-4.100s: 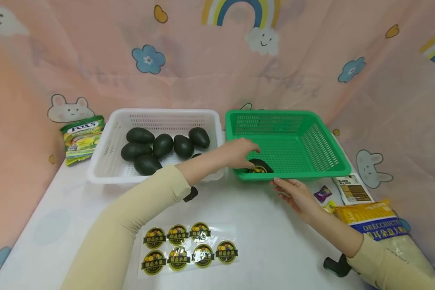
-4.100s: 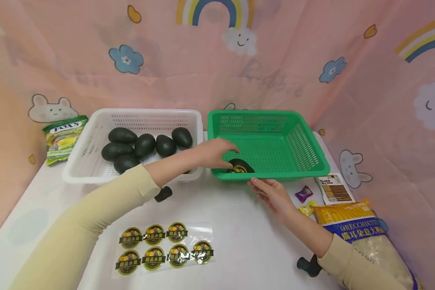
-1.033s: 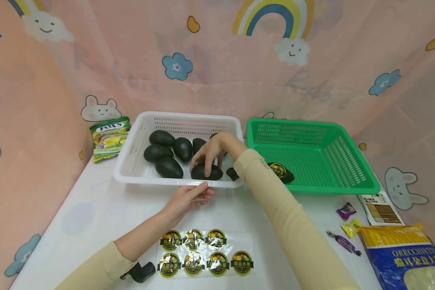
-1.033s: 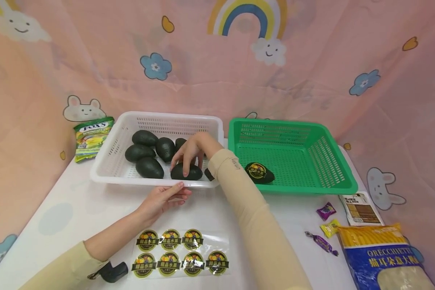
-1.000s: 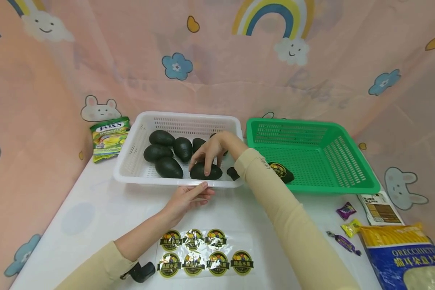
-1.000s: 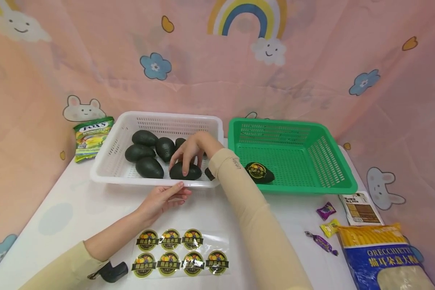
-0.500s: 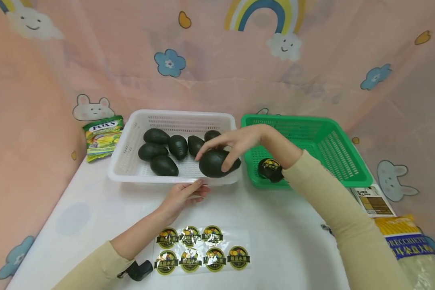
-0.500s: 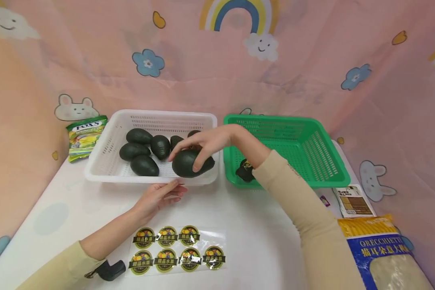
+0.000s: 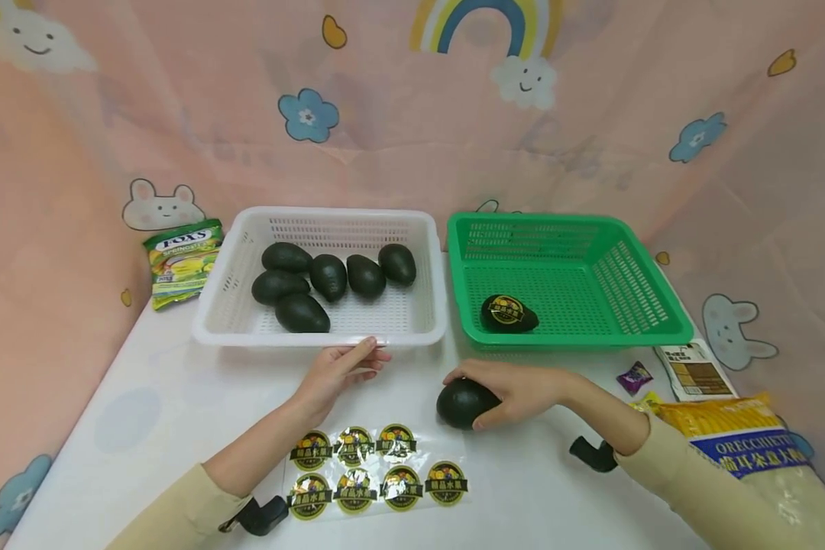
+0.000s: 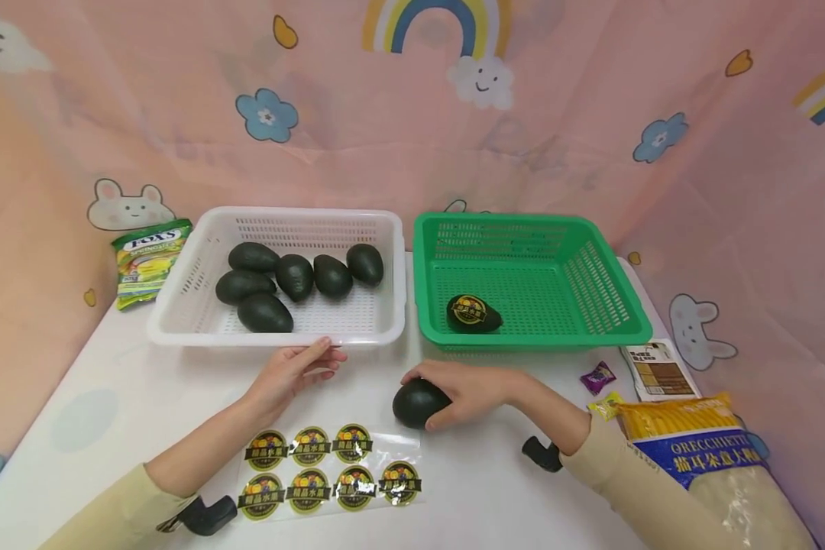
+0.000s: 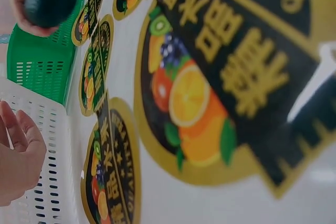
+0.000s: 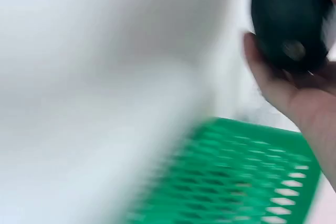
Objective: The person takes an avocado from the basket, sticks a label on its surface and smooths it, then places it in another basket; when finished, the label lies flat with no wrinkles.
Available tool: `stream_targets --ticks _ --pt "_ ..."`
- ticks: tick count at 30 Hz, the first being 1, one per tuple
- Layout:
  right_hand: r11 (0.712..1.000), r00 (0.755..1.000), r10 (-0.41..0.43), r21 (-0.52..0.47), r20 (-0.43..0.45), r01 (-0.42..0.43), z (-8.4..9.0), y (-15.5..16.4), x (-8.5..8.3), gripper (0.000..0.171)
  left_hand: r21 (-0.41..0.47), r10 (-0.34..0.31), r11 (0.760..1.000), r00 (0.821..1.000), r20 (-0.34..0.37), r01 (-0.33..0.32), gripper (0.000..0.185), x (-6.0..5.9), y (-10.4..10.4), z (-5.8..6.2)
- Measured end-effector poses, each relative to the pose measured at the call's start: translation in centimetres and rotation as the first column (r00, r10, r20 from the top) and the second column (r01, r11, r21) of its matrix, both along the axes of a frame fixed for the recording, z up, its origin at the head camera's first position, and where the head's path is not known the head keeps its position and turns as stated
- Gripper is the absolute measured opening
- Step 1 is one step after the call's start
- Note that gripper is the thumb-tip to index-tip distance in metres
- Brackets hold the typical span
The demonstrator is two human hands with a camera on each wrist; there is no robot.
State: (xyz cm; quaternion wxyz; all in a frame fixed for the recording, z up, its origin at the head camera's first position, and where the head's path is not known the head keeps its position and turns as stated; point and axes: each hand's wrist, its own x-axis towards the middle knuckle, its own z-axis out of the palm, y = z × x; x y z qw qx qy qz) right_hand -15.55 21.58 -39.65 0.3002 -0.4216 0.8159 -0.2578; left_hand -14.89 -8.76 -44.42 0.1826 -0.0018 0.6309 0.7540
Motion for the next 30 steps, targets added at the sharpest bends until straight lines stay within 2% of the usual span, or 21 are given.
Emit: stream_targets --ticks 3,7,9,11,12,13,14,15,17,18,19,20,21,23,26,28,30 --pt "0.996 0.996 -0.079 -0.046 -0.048 0.077 -2.1 0.7 0.5 0.063 -0.003 0.006 1.000 1.000 0.002 -0.006 0.047 0.0 0.0 0.1" --pt "0.988 0.988 -0.145 -0.068 -0.052 0.141 -3.4 1.3 0.9 0.067 -0.012 0.008 1.000 1.000 0.002 -0.008 0.049 0.1 0.0 0.1" --pt "0.987 0.987 -0.152 -0.069 -0.045 0.148 -3.7 1.4 0.9 0.069 -0.054 -0.026 0.998 1.000 -0.014 0.025 0.051 0.3 0.0 0.0" --pt "0.987 0.988 -0.150 -0.069 -0.044 0.147 -3.8 1.4 0.9 0.071 -0.151 -0.109 0.983 0.993 -0.051 0.100 0.050 1.0 -0.1 -0.2" --pt "0.987 0.988 -0.151 -0.065 -0.045 0.148 -3.8 1.4 0.9 0.073 -0.241 -0.173 0.959 0.981 -0.083 0.149 0.051 1.4 -0.2 -0.3" --pt "0.987 0.987 -0.152 -0.061 -0.049 0.149 -3.9 1.4 1.0 0.074 -0.342 -0.247 0.919 0.962 -0.118 0.195 0.053 2.0 -0.3 -0.5" --pt "0.987 0.986 -0.156 -0.057 -0.053 0.153 -3.9 1.4 1.0 0.075 -0.455 -0.330 0.860 0.931 -0.153 0.230 0.055 2.6 -0.5 -0.6" --pt "0.986 0.985 -0.161 -0.055 -0.056 0.157 -3.9 1.4 1.0 0.076 -0.565 -0.408 0.788 0.895 -0.181 0.245 0.058 3.2 -0.7 -0.8" --pt "0.985 0.984 -0.168 -0.052 -0.066 0.164 -3.8 1.4 1.0 0.078 -0.733 -0.530 0.645 0.817 -0.227 0.215 0.061 4.3 -1.0 -1.0" --pt "0.985 0.983 -0.169 -0.054 -0.070 0.165 -3.7 1.4 1.0 0.078 -0.787 -0.573 0.588 0.783 -0.242 0.187 0.061 4.7 -1.0 -1.1" --pt "0.985 0.983 -0.168 -0.059 -0.075 0.163 -3.6 1.4 1.0 0.078 -0.817 -0.603 0.552 0.756 -0.255 0.164 0.060 5.1 -1.1 -1.2" --pt "0.985 0.983 -0.167 -0.066 -0.081 0.162 -3.5 1.4 1.1 0.078 -0.838 -0.623 0.527 0.735 -0.268 0.142 0.056 5.3 -1.1 -1.2" --pt "0.985 0.982 -0.164 -0.073 -0.090 0.158 -3.4 1.3 1.1 0.078 -0.844 -0.632 0.522 0.722 -0.282 0.127 0.051 5.5 -1.1 -1.3" --pt "0.985 0.980 -0.156 -0.087 -0.120 0.146 -3.3 1.1 1.1 0.076 -0.839 -0.640 0.532 0.703 -0.310 0.115 0.041 5.6 -1.0 -1.4" --pt "0.984 0.967 -0.149 -0.129 -0.207 0.124 -3.2 0.5 1.2 0.070 -0.812 -0.636 0.567 0.699 -0.326 0.137 0.031 5.4 -0.9 -1.7" --pt "0.976 0.940 -0.148 -0.197 -0.309 0.089 -3.1 -0.1 1.5 0.061 -0.785 -0.636 0.594 0.701 -0.323 0.177 0.027 5.2 -0.9 -1.9" --pt "0.957 0.886 -0.157 -0.289 -0.437 0.027 -3.1 -0.9 2.0 0.046 -0.752 -0.634 0.622 0.703 -0.322 0.216 0.024 5.0 -1.0 -1.9"
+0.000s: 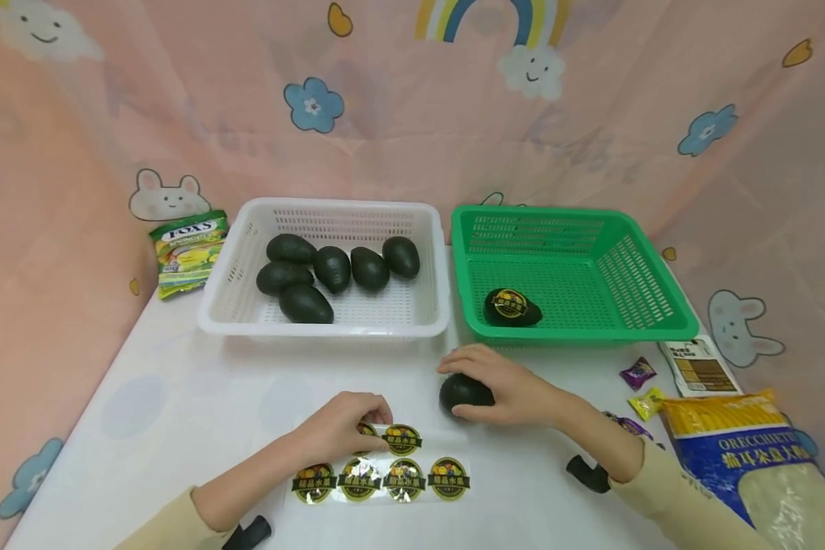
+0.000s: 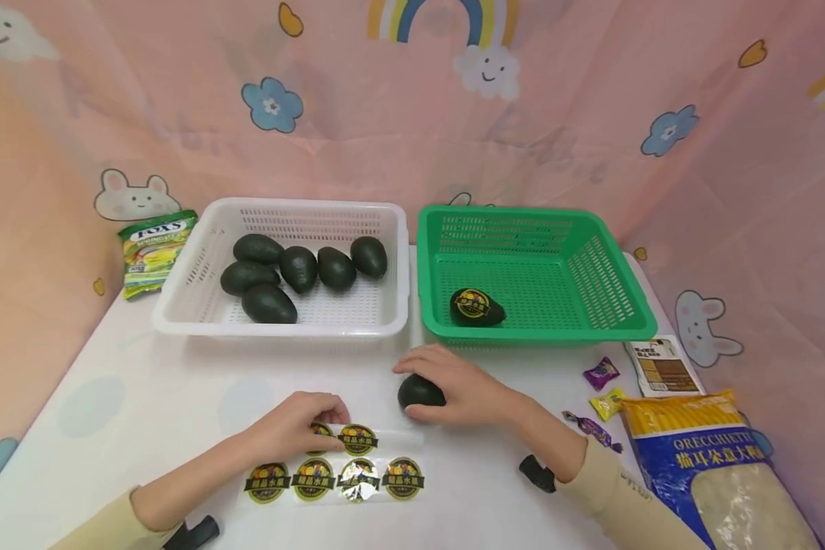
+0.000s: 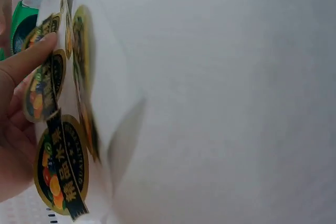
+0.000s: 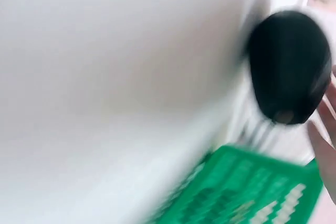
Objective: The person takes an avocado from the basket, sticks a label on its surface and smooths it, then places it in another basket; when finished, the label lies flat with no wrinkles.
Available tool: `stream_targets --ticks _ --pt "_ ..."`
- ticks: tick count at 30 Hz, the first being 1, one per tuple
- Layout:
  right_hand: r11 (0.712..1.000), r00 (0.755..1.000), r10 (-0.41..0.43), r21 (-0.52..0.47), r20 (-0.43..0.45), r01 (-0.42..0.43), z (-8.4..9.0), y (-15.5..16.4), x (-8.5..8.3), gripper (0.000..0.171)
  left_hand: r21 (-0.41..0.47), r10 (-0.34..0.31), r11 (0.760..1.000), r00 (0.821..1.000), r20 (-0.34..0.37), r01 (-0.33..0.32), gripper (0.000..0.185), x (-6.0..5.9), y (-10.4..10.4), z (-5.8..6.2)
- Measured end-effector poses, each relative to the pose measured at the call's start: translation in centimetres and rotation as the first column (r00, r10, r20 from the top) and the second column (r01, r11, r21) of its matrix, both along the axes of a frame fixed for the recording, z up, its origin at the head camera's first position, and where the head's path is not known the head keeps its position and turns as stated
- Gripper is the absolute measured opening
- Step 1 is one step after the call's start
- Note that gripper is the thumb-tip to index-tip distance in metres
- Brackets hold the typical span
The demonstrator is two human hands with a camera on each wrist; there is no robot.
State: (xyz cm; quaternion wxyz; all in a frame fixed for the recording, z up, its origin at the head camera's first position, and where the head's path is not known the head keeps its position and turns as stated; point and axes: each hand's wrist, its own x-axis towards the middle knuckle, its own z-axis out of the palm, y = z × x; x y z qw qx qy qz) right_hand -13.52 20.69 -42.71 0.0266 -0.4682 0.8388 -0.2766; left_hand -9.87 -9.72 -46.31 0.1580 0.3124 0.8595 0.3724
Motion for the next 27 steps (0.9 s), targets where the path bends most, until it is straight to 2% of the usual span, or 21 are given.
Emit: stream_targets --ticks 2,5,6,9,14,15,17,19,20,21,22,24,25,27 --pt "0.996 0.984 0.019 -0.084 -0.176 -0.035 0.0 -1.1 0.8 0.031 0.044 -0.017 0.999 0.999 0.029 0.015 0.019 -0.1 0.0 0.1" --pt "0.990 0.926 -0.020 -0.134 -0.376 -0.033 0.0 -2.7 2.6 0.018 0.097 -0.031 0.995 0.998 0.048 0.027 0.014 -0.2 0.0 0.7" --pt "0.989 0.912 -0.040 -0.144 -0.409 -0.021 -0.1 -3.1 3.3 0.018 0.110 -0.038 0.993 0.998 0.053 0.032 0.013 -0.2 0.1 1.0" --pt "0.986 0.891 -0.103 -0.165 -0.442 0.032 -0.7 -3.7 4.7 0.015 0.136 -0.071 0.989 0.995 0.068 0.061 0.013 -0.2 0.2 1.6" --pt "0.963 0.846 -0.141 -0.269 -0.515 -0.003 -1.6 -3.8 5.5 0.010 0.166 -0.136 0.978 0.988 0.077 0.122 0.014 -0.3 0.6 1.6" --pt "0.956 0.851 -0.151 -0.295 -0.503 -0.005 -1.7 -3.7 5.5 0.011 0.169 -0.151 0.976 0.986 0.065 0.139 0.015 -0.4 0.7 1.4" --pt "0.932 0.894 -0.188 -0.362 -0.408 0.031 -1.7 -3.3 5.8 0.009 0.159 -0.189 0.971 0.981 0.045 0.180 0.018 -0.5 0.9 1.0" --pt "0.896 0.946 -0.243 -0.424 -0.214 0.134 -1.3 -2.7 6.0 0.005 0.127 -0.225 0.966 0.974 -0.005 0.223 0.022 -0.6 1.1 0.7" --pt "0.873 0.956 -0.276 -0.443 -0.104 0.204 -1.1 -2.4 6.1 0.006 0.097 -0.237 0.966 0.971 -0.039 0.239 0.026 -0.6 1.2 0.6" --pt "0.851 0.951 -0.308 -0.447 0.004 0.277 -0.8 -2.0 6.1 0.007 0.066 -0.240 0.967 0.968 -0.079 0.245 0.030 -0.6 1.3 0.5" --pt "0.831 0.936 -0.339 -0.435 0.098 0.347 -0.5 -1.6 6.1 0.008 0.043 -0.237 0.969 0.966 -0.106 0.242 0.033 -0.6 1.5 0.6" --pt "0.812 0.893 -0.387 -0.373 0.231 0.448 0.1 -0.9 6.0 0.007 0.039 -0.184 0.981 0.975 -0.122 0.190 0.038 -0.5 2.1 0.9" --pt "0.811 0.875 -0.404 -0.337 0.266 0.477 0.4 -0.6 5.9 0.007 0.059 -0.136 0.988 0.986 -0.102 0.142 0.038 -0.4 2.5 1.1" --pt "0.824 0.860 -0.422 -0.273 0.288 0.496 0.7 0.0 5.7 0.006 0.141 -0.028 0.990 1.000 0.001 0.027 0.034 -0.3 3.5 1.8"
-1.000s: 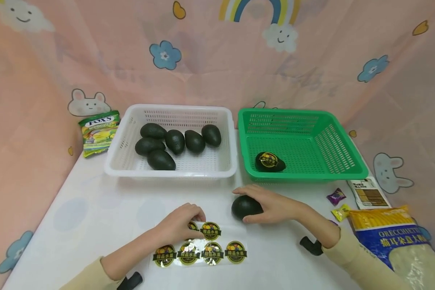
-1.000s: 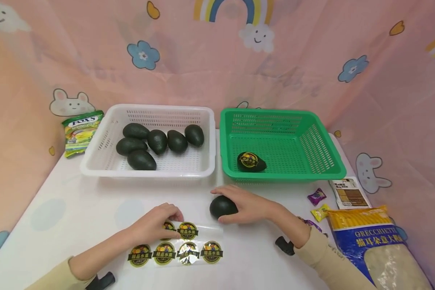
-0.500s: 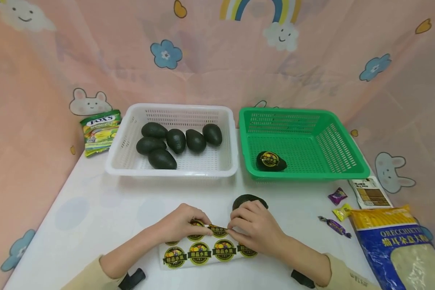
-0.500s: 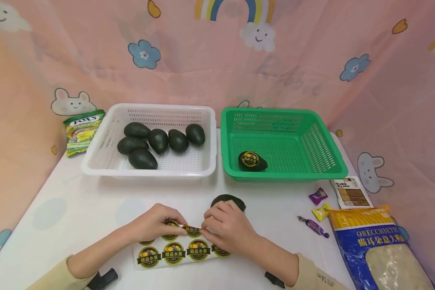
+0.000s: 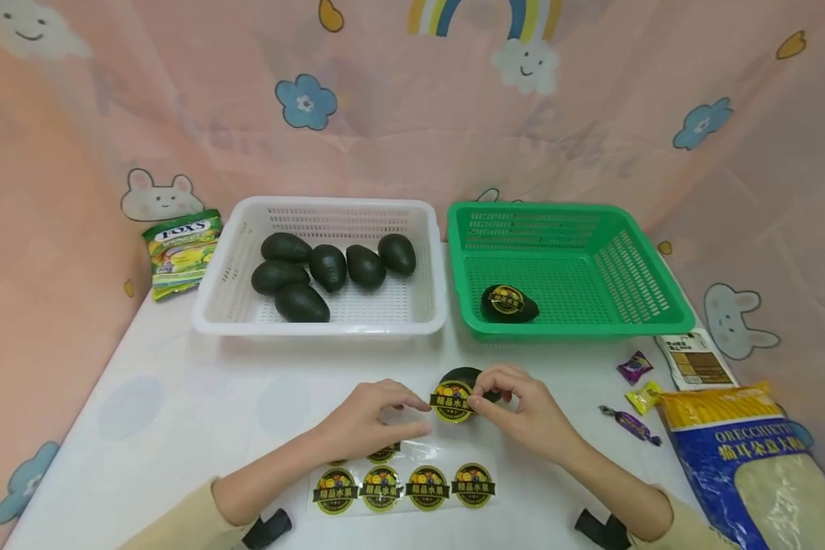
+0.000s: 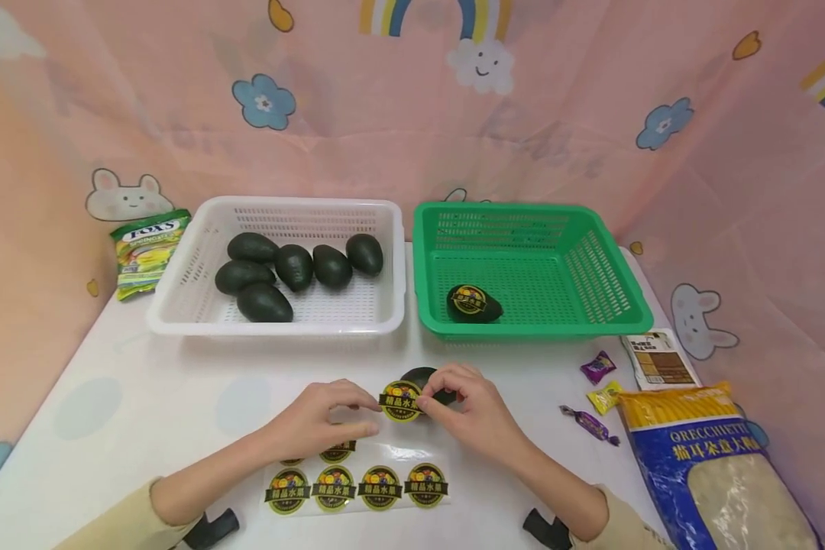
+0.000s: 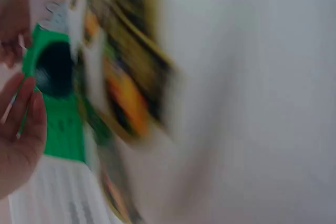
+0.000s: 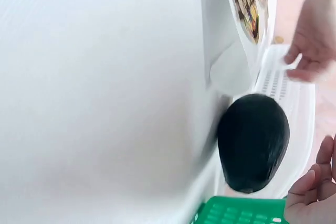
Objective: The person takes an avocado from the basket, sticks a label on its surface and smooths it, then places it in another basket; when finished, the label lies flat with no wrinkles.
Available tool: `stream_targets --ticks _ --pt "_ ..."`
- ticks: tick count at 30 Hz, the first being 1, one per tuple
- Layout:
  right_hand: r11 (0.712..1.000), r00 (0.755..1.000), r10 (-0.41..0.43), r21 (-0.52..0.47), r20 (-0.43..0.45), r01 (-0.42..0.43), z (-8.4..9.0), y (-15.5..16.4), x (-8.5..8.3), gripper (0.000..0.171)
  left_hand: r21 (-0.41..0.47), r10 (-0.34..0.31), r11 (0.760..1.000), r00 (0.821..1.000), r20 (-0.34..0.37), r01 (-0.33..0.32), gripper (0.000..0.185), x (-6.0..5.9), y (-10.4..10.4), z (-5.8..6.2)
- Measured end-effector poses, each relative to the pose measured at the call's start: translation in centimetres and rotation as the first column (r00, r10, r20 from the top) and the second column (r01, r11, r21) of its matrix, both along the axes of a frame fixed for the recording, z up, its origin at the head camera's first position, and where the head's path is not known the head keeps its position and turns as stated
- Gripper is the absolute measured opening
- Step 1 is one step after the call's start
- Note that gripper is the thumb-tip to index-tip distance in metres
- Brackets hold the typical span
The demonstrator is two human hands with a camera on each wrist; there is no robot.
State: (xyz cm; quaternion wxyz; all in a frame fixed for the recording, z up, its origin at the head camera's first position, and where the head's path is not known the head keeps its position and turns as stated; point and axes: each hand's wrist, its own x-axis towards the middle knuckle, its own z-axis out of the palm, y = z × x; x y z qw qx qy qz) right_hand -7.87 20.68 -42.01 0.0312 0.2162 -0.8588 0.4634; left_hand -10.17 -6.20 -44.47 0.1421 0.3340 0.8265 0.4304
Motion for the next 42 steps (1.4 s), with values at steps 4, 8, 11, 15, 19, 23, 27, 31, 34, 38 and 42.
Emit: stream_targets --ticks 4,8,11,15,19,23,27,31,34,38,42 --pt "0.997 1.000 0.016 0.076 -0.009 -0.015 0.2 1.0 -0.5 0.010 0.118 0.125 0.982 0.979 0.160 -0.145 0.020 -0.5 2.3 1.2" --pt "0.991 1.000 -0.025 0.134 -0.002 0.025 0.0 1.9 -1.0 0.019 0.116 0.127 0.984 0.987 0.101 -0.138 0.019 -1.3 4.1 1.4" --pt "0.984 0.998 -0.062 0.167 0.024 0.057 -0.3 2.3 -1.3 0.021 0.101 0.129 0.986 0.990 0.051 -0.134 0.021 -1.8 5.0 1.1" --pt "0.982 0.996 -0.071 0.177 0.051 0.061 -1.0 2.5 -1.6 0.019 0.060 0.132 0.989 0.991 0.033 -0.134 0.022 -2.1 5.5 0.7" --pt "0.984 0.995 -0.070 0.168 0.072 0.057 -1.5 2.4 -1.9 0.018 0.022 0.144 0.989 0.988 0.062 -0.145 0.022 -2.4 5.6 0.4" --pt "0.985 0.993 -0.073 0.164 0.092 0.058 -2.0 2.3 -2.3 0.020 -0.004 0.153 0.988 0.983 0.101 -0.153 0.024 -2.7 5.6 0.1" --pt "0.987 0.986 -0.080 0.151 0.148 0.057 -2.1 2.4 -2.8 0.022 -0.025 0.149 0.989 0.978 0.148 -0.147 0.028 -3.0 5.6 -0.2" --pt "0.980 0.950 -0.154 0.166 0.270 0.112 -1.8 2.5 -3.3 0.030 -0.058 0.155 0.987 0.968 0.196 -0.147 0.034 -3.2 5.5 -0.3" --pt "0.971 0.913 -0.207 0.190 0.351 0.147 -1.8 2.5 -3.9 0.036 -0.081 0.167 0.985 0.960 0.224 -0.152 0.038 -3.3 5.5 -0.3" --pt "0.976 0.912 -0.171 0.194 0.374 0.103 -2.3 1.9 -4.4 0.034 -0.080 0.170 0.985 0.954 0.247 -0.155 0.038 -3.3 5.6 -0.3" --pt "0.985 0.947 -0.098 0.163 0.306 0.049 -2.9 1.6 -4.6 0.028 -0.081 0.175 0.984 0.953 0.248 -0.160 0.038 -3.2 5.7 -0.4"
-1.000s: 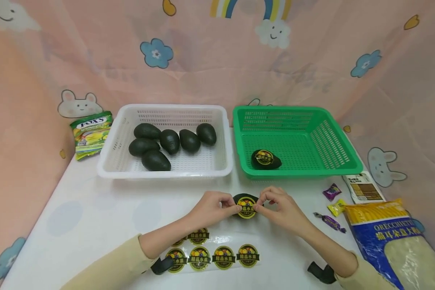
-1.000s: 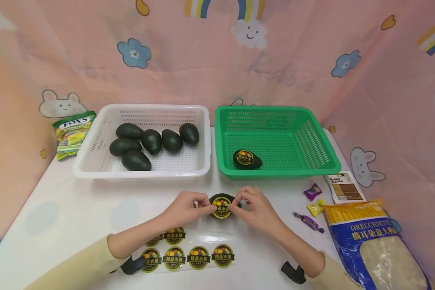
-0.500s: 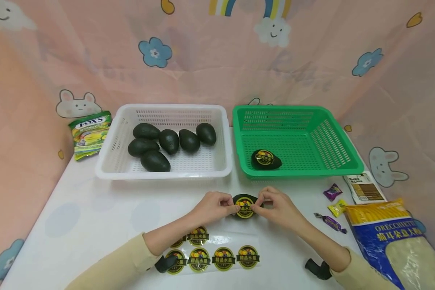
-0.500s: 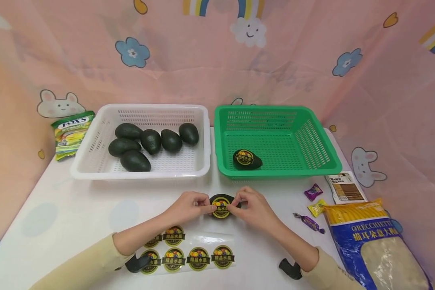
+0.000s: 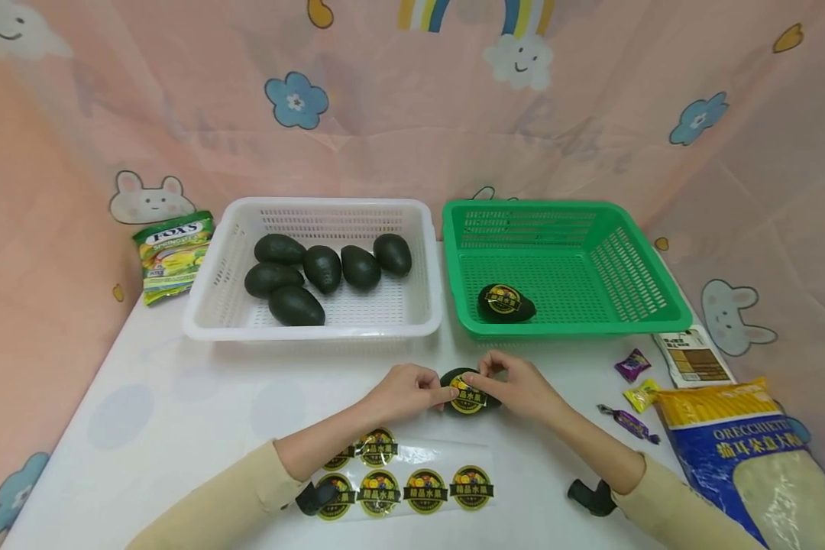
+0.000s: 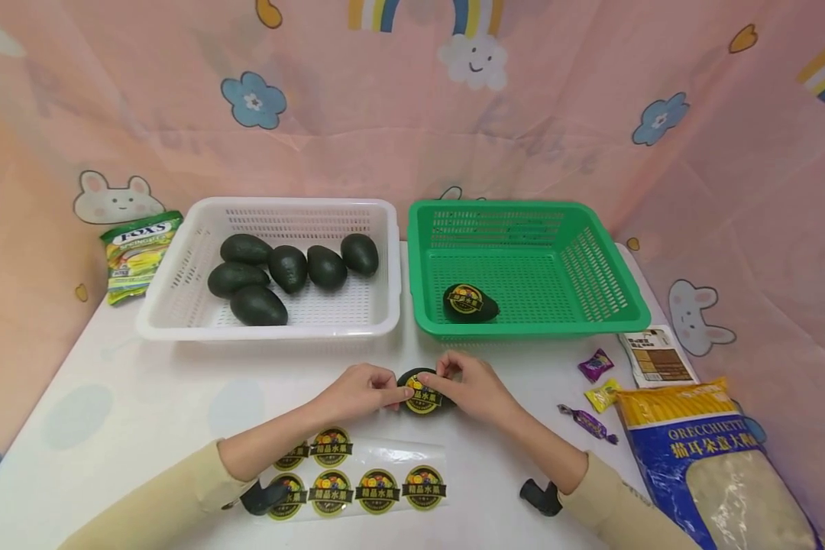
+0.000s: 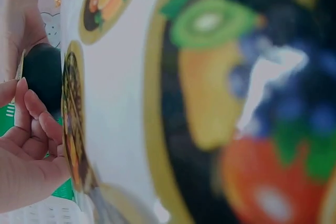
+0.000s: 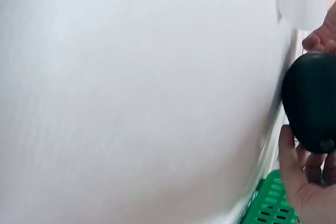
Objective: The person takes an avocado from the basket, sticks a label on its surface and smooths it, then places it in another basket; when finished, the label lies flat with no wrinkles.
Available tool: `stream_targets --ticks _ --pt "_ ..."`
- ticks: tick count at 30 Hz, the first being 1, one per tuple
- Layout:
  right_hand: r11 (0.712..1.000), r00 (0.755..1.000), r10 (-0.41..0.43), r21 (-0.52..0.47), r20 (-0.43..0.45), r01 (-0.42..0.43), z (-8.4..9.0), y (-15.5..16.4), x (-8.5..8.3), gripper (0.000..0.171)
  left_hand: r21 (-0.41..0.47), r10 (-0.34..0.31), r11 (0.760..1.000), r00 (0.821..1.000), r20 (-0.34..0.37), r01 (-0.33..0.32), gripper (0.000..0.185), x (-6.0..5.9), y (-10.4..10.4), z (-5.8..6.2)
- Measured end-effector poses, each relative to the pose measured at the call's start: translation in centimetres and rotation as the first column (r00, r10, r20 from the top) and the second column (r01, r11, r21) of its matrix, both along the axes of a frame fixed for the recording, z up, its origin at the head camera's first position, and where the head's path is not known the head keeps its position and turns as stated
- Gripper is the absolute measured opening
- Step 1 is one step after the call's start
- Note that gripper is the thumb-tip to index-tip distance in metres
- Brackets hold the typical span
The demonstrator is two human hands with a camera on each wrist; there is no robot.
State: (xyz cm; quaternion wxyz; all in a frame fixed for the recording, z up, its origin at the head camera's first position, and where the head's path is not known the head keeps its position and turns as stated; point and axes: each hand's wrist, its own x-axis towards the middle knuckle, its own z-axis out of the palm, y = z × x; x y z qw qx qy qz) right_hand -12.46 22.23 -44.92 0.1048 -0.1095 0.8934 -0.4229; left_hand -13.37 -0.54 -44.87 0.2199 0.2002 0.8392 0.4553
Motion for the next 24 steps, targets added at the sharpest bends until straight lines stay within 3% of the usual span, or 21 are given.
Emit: stream_targets --ticks 4,7,9,12,14,15,16,19,21,24 --pt "0.992 0.992 0.108 -0.062 -0.060 -0.112 -0.3 0.4 0.0 0.034 0.000 0.006 1.000 0.999 -0.033 -0.006 0.040 0.1 0.1 -0.2" --pt "0.979 0.982 0.177 -0.096 -0.064 -0.182 -0.4 0.8 0.0 0.048 0.002 -0.009 1.000 0.984 -0.177 0.010 0.033 0.3 0.2 0.0" --pt "0.972 0.978 0.200 -0.113 -0.063 -0.206 -0.3 0.9 0.0 0.051 -0.007 -0.063 0.998 0.940 -0.335 0.064 0.026 0.4 0.4 0.2" --pt "0.967 0.974 0.217 -0.122 -0.066 -0.224 -0.3 1.1 -0.1 0.052 -0.076 -0.180 0.983 0.808 -0.561 0.166 0.033 0.2 0.7 0.4" --pt "0.967 0.975 0.218 -0.127 -0.043 -0.222 -0.3 1.2 -0.1 0.052 -0.130 -0.260 0.964 0.730 -0.632 0.231 0.045 0.0 0.9 0.4" --pt "0.968 0.978 0.209 -0.136 -0.015 -0.209 -0.2 1.4 0.0 0.051 -0.156 -0.293 0.955 0.706 -0.645 0.254 0.049 -0.1 1.0 0.4" --pt "0.971 0.981 0.193 -0.147 0.020 -0.188 -0.1 1.6 0.1 0.049 -0.180 -0.318 0.947 0.693 -0.647 0.266 0.050 -0.2 1.0 0.3" --pt "0.960 0.982 0.088 -0.277 0.170 -0.038 0.5 2.5 0.5 0.047 -0.223 -0.360 0.933 0.686 -0.633 0.284 0.051 -0.2 1.1 0.1" --pt "0.900 0.960 -0.007 -0.417 0.279 0.128 1.1 3.2 0.7 0.044 -0.241 -0.370 0.929 0.688 -0.624 0.281 0.052 -0.2 1.2 0.0" --pt "0.725 0.911 -0.104 -0.597 0.400 0.345 2.0 4.2 0.9 0.038 -0.257 -0.376 0.927 0.691 -0.618 0.275 0.053 -0.1 1.2 0.0"
